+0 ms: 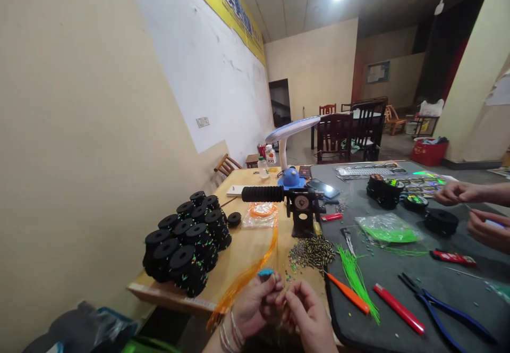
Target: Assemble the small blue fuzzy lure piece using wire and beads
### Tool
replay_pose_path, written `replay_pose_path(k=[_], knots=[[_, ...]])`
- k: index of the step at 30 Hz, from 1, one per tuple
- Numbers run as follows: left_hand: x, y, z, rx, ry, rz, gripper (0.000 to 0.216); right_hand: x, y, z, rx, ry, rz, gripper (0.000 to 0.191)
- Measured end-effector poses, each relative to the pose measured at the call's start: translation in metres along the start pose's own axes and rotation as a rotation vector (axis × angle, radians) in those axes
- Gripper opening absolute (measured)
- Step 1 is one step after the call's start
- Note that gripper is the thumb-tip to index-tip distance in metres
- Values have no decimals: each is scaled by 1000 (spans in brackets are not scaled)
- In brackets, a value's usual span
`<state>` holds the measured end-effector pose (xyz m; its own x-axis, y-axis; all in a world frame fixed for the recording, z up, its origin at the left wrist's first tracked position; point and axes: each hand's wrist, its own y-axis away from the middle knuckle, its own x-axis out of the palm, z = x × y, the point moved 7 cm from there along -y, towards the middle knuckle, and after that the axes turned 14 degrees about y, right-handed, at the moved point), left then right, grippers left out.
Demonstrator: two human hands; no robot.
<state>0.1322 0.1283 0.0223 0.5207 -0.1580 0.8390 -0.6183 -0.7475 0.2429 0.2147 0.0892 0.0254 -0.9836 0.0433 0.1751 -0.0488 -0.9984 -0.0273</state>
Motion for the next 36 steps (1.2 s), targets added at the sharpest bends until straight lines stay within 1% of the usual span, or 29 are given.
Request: replay_pose_path(k=[4,10,14,18,25,31,36], knots=[[-4,0,4,5,-22,-4,40,8,-4,2,-3,-4,-3,49],[-9,-3,3,45,-81,-25,42,8,-8,8,58,-17,7,57],[-4,-3,0,80,-136,-28,43,6,-6,12,57,2,0,57],[1,-1,-2,96,-187,-26,44,6,-5,9,69,0,9,57],[1,0,-4,119,-268,-40,44,3,-8,3,65,26,31,55],[6,3,-11,181,-432,-54,43,1,-9,0,40,34,34,51],[13,6,-17,239,-546,-62,42,-3,-12,-1,26,70,-9,52]])
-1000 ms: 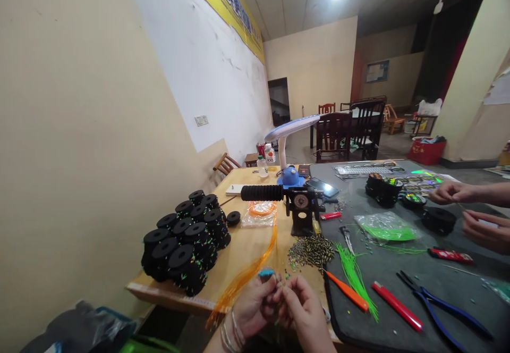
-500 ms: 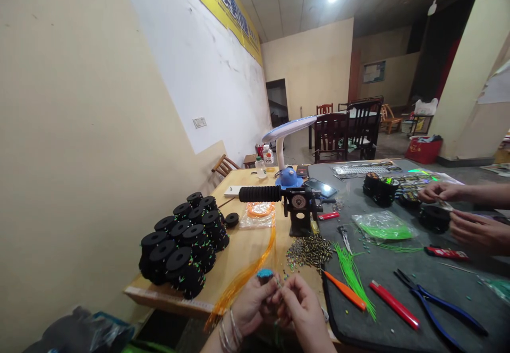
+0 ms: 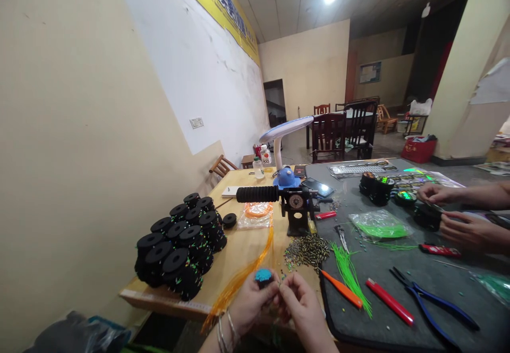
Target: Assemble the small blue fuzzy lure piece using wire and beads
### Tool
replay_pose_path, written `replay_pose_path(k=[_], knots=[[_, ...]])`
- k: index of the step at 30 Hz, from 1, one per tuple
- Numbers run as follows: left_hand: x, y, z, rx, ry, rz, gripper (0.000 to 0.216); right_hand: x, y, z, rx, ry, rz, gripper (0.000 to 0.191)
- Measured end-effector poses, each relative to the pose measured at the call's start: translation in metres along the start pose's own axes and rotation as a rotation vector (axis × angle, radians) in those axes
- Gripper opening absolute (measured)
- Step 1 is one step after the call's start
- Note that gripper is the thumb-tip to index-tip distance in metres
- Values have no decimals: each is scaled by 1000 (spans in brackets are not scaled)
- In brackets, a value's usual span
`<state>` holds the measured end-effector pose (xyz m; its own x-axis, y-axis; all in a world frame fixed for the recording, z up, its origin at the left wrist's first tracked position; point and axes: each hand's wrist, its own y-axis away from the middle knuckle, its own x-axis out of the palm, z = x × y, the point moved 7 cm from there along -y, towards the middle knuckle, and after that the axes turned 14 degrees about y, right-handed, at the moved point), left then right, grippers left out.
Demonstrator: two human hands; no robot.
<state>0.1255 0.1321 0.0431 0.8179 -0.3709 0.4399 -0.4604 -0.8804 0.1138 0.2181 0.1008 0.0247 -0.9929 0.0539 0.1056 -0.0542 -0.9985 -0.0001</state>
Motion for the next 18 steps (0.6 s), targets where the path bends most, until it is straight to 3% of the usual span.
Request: replay_pose_path(k=[7,12,18], knots=[[-8,1,-19,179,-261,-87,31,-6,1,4,47,59,66,58],[-2,7,-31,298,-432,-58,22,-9,-2,0,86,100,113,59],[4,13,-44,345,-442,-89,22,-18,2,5,95,128,73,57]])
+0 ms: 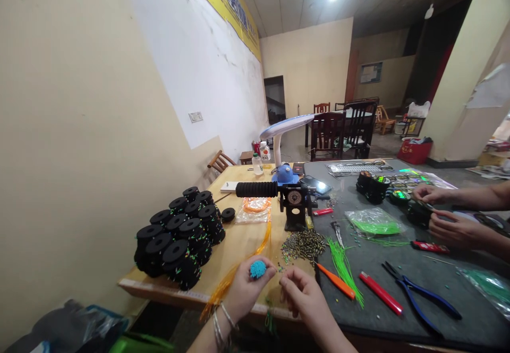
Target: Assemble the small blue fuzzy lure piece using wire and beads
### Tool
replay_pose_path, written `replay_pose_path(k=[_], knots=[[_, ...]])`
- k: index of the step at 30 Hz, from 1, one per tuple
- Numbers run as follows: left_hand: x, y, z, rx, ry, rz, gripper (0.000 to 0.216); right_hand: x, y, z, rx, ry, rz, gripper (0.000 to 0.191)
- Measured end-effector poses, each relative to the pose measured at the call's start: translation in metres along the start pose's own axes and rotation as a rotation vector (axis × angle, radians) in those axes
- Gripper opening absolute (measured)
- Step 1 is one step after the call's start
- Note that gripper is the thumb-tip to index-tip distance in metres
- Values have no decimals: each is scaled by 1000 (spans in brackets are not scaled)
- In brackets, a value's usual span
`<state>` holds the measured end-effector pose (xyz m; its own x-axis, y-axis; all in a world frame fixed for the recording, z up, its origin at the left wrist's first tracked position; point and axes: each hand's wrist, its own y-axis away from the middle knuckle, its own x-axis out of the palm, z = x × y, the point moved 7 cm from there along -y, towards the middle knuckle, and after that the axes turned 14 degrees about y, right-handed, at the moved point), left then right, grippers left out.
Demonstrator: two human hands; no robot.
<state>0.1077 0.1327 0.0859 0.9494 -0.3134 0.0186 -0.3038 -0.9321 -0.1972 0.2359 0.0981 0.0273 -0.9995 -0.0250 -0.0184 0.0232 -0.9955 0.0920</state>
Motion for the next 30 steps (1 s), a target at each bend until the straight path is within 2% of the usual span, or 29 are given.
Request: replay_pose_path(k=[4,9,13,18,24,27,30], knots=[[0,2,-4,-9,50,-58,24,-4,6,9,-4,-43,-30,59],[5,7,-10,45,14,-91,23,3,7,17,-22,-105,29,52],[4,10,3,-17,143,-118,24,1,7,16,-25,-117,-3,51],[11,14,28,-147,268,-36,31,-4,7,16,-16,-227,-4,47],[25,13,28,-166,262,161,30,-7,5,20,-33,-243,-32,46],[23,12,34,-197,291,148,34,-8,5,20,-39,-234,-42,45],[18,14,52,-321,374,69,44,-13,6,20,-76,-159,-85,44]])
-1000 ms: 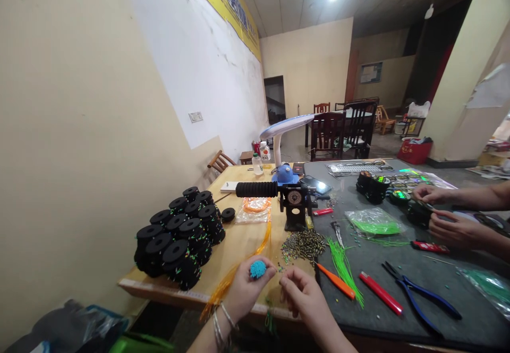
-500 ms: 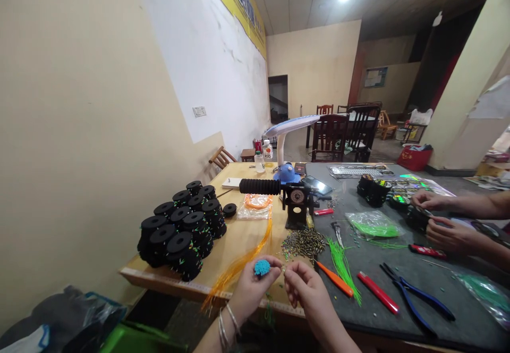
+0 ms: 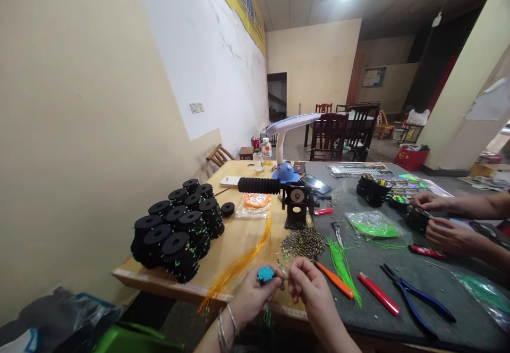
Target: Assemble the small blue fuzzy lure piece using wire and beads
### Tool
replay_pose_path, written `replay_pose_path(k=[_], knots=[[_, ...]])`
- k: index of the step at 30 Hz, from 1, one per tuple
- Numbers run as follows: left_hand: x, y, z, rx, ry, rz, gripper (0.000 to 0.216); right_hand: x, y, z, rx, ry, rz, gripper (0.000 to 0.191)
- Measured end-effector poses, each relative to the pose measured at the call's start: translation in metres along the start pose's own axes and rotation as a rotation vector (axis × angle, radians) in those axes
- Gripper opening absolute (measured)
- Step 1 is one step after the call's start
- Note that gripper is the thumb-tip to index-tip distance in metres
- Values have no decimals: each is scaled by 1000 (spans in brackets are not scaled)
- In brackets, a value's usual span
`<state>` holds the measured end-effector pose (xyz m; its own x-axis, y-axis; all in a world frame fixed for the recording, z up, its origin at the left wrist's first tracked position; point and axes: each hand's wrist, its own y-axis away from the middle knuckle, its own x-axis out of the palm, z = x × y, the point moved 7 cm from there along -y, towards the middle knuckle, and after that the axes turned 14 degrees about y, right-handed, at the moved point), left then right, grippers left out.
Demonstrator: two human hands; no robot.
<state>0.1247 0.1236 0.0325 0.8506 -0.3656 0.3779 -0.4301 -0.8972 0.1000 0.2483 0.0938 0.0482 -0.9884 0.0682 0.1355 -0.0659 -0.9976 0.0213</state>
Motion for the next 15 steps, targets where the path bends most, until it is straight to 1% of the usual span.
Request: replay_pose_path(k=[2,4,10,15], knots=[[-7,-2,5,-7,61,-65,47,-4,1,0,-35,80,-41,44],[-9,-3,5,24,101,-90,47,-5,2,-2,-44,149,-47,44],[-3,1,-1,30,175,-105,47,6,7,-13,25,241,-2,42],[0,3,2,-53,178,-98,50,10,9,-12,22,238,15,42]])
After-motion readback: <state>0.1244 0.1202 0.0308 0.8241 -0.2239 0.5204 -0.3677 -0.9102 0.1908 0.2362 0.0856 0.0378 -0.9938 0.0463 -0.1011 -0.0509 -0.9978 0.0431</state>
